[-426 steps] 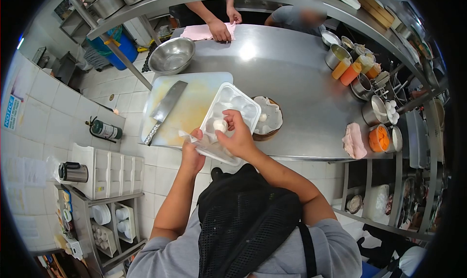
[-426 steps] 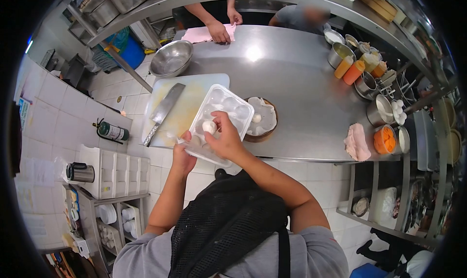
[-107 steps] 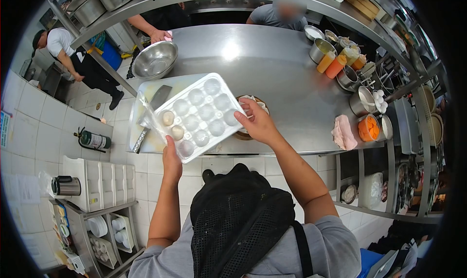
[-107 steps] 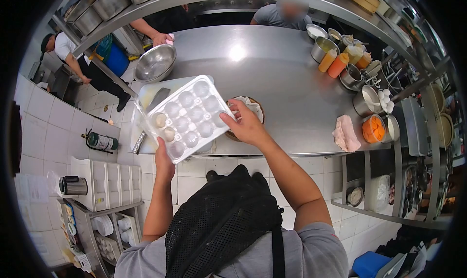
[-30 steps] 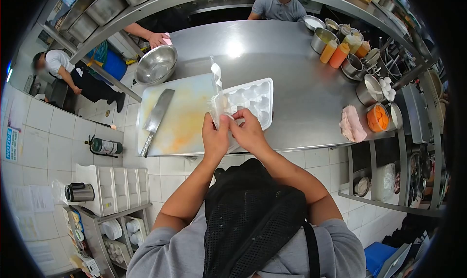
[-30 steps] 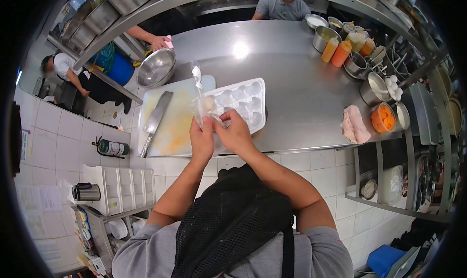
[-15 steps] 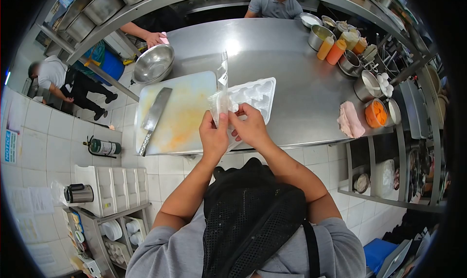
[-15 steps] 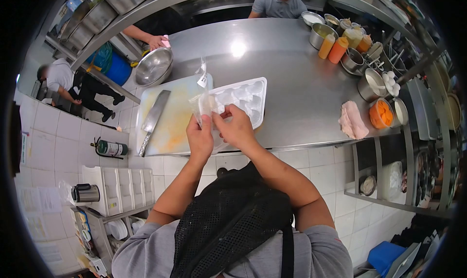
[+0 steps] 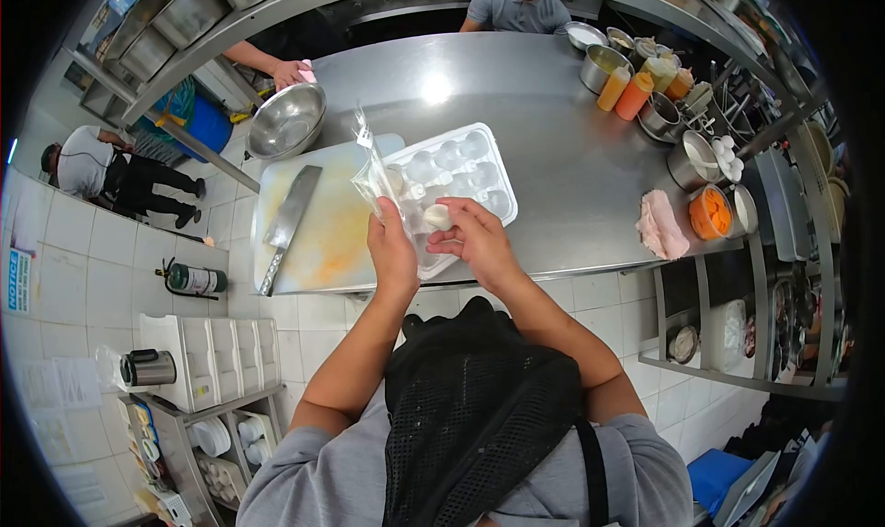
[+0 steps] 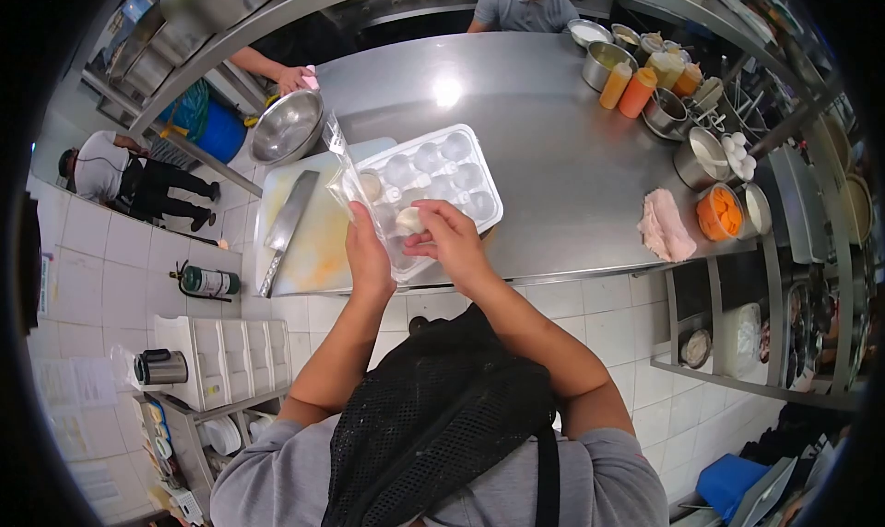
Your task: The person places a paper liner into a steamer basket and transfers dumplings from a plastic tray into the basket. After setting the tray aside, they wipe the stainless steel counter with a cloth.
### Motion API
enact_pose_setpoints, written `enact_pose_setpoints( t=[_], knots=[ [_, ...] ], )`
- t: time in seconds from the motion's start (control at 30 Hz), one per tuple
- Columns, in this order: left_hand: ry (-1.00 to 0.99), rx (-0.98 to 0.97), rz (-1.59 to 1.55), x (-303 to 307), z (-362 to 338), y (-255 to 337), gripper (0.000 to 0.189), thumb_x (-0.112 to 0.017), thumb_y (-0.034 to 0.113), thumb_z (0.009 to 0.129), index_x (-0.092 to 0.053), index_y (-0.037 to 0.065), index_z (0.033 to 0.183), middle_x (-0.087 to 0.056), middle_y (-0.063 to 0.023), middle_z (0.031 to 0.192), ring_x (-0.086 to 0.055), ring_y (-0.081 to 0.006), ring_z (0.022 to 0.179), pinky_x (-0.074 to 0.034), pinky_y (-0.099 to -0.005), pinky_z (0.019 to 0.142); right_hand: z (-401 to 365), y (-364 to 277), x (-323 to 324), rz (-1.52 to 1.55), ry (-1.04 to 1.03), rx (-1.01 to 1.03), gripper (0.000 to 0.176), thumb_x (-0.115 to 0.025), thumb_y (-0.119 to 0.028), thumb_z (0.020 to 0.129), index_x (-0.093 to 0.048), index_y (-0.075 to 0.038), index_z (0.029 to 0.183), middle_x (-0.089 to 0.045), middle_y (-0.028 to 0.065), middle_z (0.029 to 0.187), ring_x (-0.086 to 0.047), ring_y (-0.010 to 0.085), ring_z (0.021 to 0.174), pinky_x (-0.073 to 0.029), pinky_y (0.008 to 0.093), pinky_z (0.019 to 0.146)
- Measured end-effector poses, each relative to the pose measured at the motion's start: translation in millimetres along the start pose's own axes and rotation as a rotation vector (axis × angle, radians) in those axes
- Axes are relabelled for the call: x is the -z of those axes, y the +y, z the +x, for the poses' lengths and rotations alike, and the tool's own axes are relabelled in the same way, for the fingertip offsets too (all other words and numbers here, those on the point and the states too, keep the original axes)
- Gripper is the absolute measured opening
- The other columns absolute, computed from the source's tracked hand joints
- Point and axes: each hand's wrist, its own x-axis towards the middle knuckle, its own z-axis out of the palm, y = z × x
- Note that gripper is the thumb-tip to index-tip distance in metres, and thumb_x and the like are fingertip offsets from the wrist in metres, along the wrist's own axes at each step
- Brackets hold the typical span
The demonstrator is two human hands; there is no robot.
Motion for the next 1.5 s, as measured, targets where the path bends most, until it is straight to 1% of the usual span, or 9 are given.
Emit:
enact_pose_setpoints(
  t=[0.17,0.3,0.4,0.47,0.57,0.9,1.07,1.17,1.5],
  knots=[
    [-0.012,0.012,-0.079,10.7,12.3,-10.7,0.062,-0.041,0.051,0.101,-0.050,-0.005,0.125,-0.058,-0.0120,0.118,-0.053,-0.0176,0.108,-0.042,-0.0318,0.095,-0.4,-6.3,10.4,-0.092,-0.077,0.103,0.034,-0.057,0.005,0.090,-0.050,0.000,0.122,-0.059,0.0125,0.114,-0.065,0.0209,0.093,-0.057,0.0359,0.082],
    [0.048,0.130,-0.191,29.4,21.2,12.3,0.069,-0.039,0.056,0.100,-0.043,-0.003,0.136,-0.053,-0.0144,0.129,-0.054,-0.0224,0.116,-0.044,-0.0358,0.098,6.5,-36.3,41.2,-0.160,-0.049,0.211,0.035,-0.059,0.006,0.088,-0.050,-0.001,0.122,-0.058,0.0116,0.115,-0.065,0.0197,0.093,-0.056,0.0343,0.083],
    [0.087,0.052,-0.312,55.6,28.7,30.7,0.073,-0.037,0.059,0.099,-0.038,0.000,0.141,-0.050,-0.0142,0.135,-0.053,-0.0266,0.120,-0.045,-0.0386,0.099,17.1,-57.8,75.3,-0.375,0.076,0.371,0.032,-0.059,0.005,0.088,-0.052,0.000,0.119,-0.057,0.0107,0.116,-0.065,0.0177,0.093,-0.055,0.0307,0.084],
    [0.116,0.047,-0.311,72.1,28.2,42.4,0.073,-0.036,0.060,0.099,-0.037,0.001,0.142,-0.049,-0.0140,0.137,-0.051,-0.0277,0.122,-0.044,-0.0392,0.101,24.5,-62.8,96.8,-1.040,0.013,0.192,0.034,-0.060,-0.002,0.084,-0.055,-0.004,0.117,-0.058,0.0169,0.114,-0.062,0.0296,0.101,-0.050,0.0369,0.088],
    [0.152,0.028,-0.320,93.8,25.1,45.8,0.074,-0.034,0.061,0.098,-0.034,0.004,0.145,-0.046,-0.0140,0.140,-0.049,-0.0293,0.125,-0.042,-0.0403,0.103,32.8,-55.4,92.6,-1.365,0.082,0.223,0.033,-0.060,-0.006,0.082,-0.058,-0.006,0.114,-0.056,0.0195,0.117,-0.058,0.0354,0.105,-0.047,0.0414,0.089],
    [0.240,0.042,-0.340,130.1,7.6,32.4,0.070,-0.033,0.060,0.099,-0.030,0.010,0.148,-0.040,-0.0121,0.146,-0.043,-0.0300,0.132,-0.038,-0.0433,0.108,74.8,-21.0,101.7,-1.695,-0.151,0.375,0.025,-0.060,-0.007,0.082,-0.064,-0.008,0.106,-0.065,0.0144,0.100,-0.054,0.0321,0.107,-0.041,0.0447,0.094],
    [0.279,0.080,-0.339,138.6,3.3,33.2,0.069,-0.034,0.059,0.099,-0.031,0.009,0.147,-0.041,-0.0117,0.145,-0.045,-0.0298,0.130,-0.039,-0.0430,0.107,76.8,-18.1,108.1,-1.938,-0.190,0.294,0.029,-0.069,-0.007,0.077,-0.069,-0.011,0.105,-0.067,0.0090,0.099,-0.052,0.0254,0.106,-0.035,0.0383,0.093],
    [0.252,0.065,-0.311,137.3,1.6,32.8,0.077,-0.037,0.063,0.097,-0.028,0.006,0.148,-0.042,-0.0139,0.143,-0.047,-0.0295,0.127,-0.043,-0.0418,0.103,77.1,-14.8,111.6,-1.947,-0.175,0.473,0.021,-0.063,-0.005,0.076,-0.071,-0.012,0.094,-0.067,0.0071,0.085,-0.054,0.0250,0.099,-0.037,0.0381,0.087],
    [0.186,0.112,-0.342,134.8,5.6,28.6,0.070,-0.035,0.060,0.098,-0.032,0.009,0.146,-0.045,-0.0123,0.142,-0.048,-0.0301,0.128,-0.041,-0.0436,0.105,70.2,-14.0,113.3,-1.906,-0.139,0.430,0.025,-0.066,-0.007,0.076,-0.072,-0.014,0.100,-0.066,0.0083,0.090,-0.053,0.0251,0.104,-0.034,0.0454,0.096]
  ],
)
